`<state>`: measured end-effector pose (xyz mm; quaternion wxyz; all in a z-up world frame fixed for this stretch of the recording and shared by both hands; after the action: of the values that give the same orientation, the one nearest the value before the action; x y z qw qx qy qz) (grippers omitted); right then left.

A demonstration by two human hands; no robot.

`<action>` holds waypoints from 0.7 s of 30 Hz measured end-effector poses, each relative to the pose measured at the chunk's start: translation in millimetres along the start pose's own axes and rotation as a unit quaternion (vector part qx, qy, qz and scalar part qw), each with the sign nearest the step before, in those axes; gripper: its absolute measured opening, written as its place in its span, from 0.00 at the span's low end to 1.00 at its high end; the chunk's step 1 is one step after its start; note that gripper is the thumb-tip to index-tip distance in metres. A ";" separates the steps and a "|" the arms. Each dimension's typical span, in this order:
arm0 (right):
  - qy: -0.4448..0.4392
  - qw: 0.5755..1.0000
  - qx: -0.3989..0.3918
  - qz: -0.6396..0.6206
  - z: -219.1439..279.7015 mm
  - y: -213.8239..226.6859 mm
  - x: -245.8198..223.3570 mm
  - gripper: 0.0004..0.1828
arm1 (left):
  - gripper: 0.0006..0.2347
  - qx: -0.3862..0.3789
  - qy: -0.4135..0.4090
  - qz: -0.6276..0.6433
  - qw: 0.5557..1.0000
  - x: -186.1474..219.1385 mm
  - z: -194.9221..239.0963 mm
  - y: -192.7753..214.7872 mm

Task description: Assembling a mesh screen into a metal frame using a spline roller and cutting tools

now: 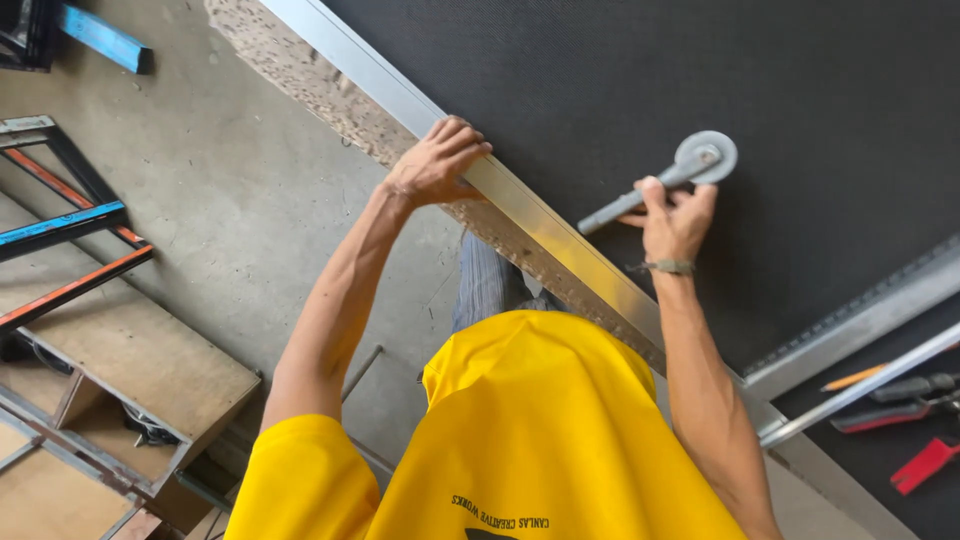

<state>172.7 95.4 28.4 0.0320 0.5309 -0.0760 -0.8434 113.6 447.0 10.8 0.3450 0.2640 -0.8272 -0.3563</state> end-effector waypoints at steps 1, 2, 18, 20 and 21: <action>0.007 1.000 0.022 -0.001 -3.0 1.0 2.1 0.28 | 0.24 -0.003 -0.006 0.007 1.000 -11.1 3.2 6.2; 0.014 0.999 0.045 -0.002 -6.1 1.1 4.5 0.28 | 0.26 -0.006 -0.012 0.015 1.000 -22.9 7.0 12.7; 0.025 0.995 0.101 -0.002 -7.3 -99.5 -9.5 0.21 | 0.28 -0.019 -0.026 0.054 0.998 -27.3 14.6 -29.0; 0.011 0.994 0.109 0.022 -4.7 -98.4 -13.9 0.22 | 0.30 -0.113 -0.007 0.074 0.991 -32.2 18.2 -39.4; 0.011 0.994 0.104 0.022 -5.2 -98.9 -11.2 0.22 | 0.30 -0.113 -0.003 0.072 0.991 -54.9 27.3 -28.2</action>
<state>184.9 193.9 20.2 -0.0037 0.5386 -0.1744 -0.8243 132.4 478.5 -45.8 0.3944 0.1623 -0.7996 -0.4228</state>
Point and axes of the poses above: each hand's wrist, its own z-axis away from the middle knuckle, its own y-axis out of the back of the hand, x = y × z, the point moved 3 cm from there along -z, towards the middle knuckle, and after that the axes turned 6 degrees about x, right-handed, at the moved point
